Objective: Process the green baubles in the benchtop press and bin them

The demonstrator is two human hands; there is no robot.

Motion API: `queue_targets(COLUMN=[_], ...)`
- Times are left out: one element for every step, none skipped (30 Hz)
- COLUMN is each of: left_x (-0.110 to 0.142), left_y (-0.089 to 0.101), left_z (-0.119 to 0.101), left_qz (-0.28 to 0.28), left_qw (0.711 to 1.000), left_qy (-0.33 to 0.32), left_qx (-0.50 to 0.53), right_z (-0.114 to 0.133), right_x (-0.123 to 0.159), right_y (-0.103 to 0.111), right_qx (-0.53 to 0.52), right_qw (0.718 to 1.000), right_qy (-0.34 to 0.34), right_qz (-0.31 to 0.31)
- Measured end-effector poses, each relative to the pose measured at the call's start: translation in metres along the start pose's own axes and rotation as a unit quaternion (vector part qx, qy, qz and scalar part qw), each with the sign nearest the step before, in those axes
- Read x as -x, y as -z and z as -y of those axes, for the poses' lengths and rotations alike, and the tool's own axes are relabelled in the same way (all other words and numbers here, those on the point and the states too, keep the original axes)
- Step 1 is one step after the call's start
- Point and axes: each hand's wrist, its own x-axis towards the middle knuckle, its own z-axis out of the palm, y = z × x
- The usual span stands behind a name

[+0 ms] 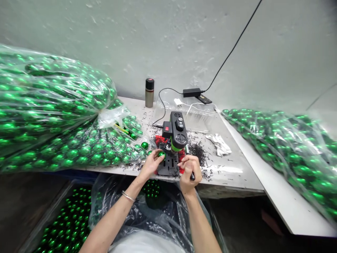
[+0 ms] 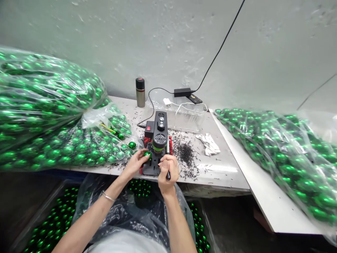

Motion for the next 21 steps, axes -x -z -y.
queue_targets(left_x=[0.002,0.004,0.007,0.009,0.011,0.013,0.014,0.014,0.014,0.014,0.014,0.013,0.013,0.012,0.012,0.012,0.011,0.011,0.010,0.010,0.009], left_y=[-0.004,-0.007,-0.010,-0.013,-0.015,-0.017,-0.019,-0.021,-0.022,-0.023,-0.024,-0.024,-0.024,-0.024,-0.023,-0.023,-0.022,-0.021,-0.020,-0.020,-0.019], left_z=[0.004,0.009,0.012,0.016,0.018,0.020,0.022,0.023,0.023,0.023,0.023,0.022,0.022,0.021,0.021,0.020,0.020,0.020,0.020,0.020,0.021], left_qz=[-0.013,-0.029,-0.046,-0.060,-0.070,-0.075,-0.076,-0.073,-0.068,-0.062,-0.056,-0.049,-0.041,-0.034,-0.026,-0.019,-0.013,-0.009,-0.007,-0.006,-0.006], left_qw=[0.998,0.991,0.979,0.966,0.954,0.943,0.934,0.928,0.923,0.918,0.915,0.912,0.909,0.907,0.906,0.905,0.904,0.904,0.903,0.903,0.903], left_qy=[-0.035,-0.072,-0.105,-0.132,-0.152,-0.166,-0.176,-0.182,-0.186,-0.189,-0.193,-0.197,-0.201,-0.205,-0.209,-0.211,-0.212,-0.211,-0.211,-0.210,-0.210], left_qx=[-0.056,-0.113,-0.167,-0.213,-0.250,-0.279,-0.301,-0.317,-0.331,-0.342,-0.351,-0.357,-0.362,-0.365,-0.368,-0.370,-0.371,-0.372,-0.374,-0.375,-0.376], right_z=[0.001,0.001,0.001,0.002,0.002,0.002,0.003,0.003,0.003,0.003,0.003,0.004,0.004,0.004,0.004,0.004,0.004,0.004,0.003,0.001,-0.001], right_x=[0.000,0.000,-0.001,-0.001,-0.001,-0.002,-0.002,-0.002,-0.002,-0.002,-0.002,-0.002,-0.002,-0.002,-0.002,-0.001,-0.001,0.000,0.001,0.002,0.004], right_y=[0.000,0.001,0.001,0.001,0.001,0.002,0.002,0.001,0.001,0.001,0.001,0.001,0.000,0.000,0.001,0.001,0.001,0.001,0.001,0.001,0.001], right_qx=[0.002,0.006,0.009,0.010,0.009,0.007,0.004,0.002,0.003,0.005,0.009,0.014,0.019,0.023,0.026,0.027,0.028,0.029,0.029,0.028,0.027], right_qw=[1.000,1.000,1.000,1.000,1.000,1.000,1.000,1.000,1.000,1.000,1.000,1.000,1.000,1.000,1.000,1.000,0.999,0.999,0.999,0.999,0.999], right_qy=[-0.001,-0.001,-0.001,0.001,0.004,0.007,0.011,0.013,0.015,0.016,0.016,0.015,0.014,0.014,0.014,0.015,0.016,0.017,0.017,0.019,0.021], right_qz=[0.001,0.003,0.004,0.005,0.005,0.005,0.005,0.005,0.005,0.004,0.003,0.002,0.002,0.002,0.002,0.002,0.002,0.001,0.002,0.002,0.003])
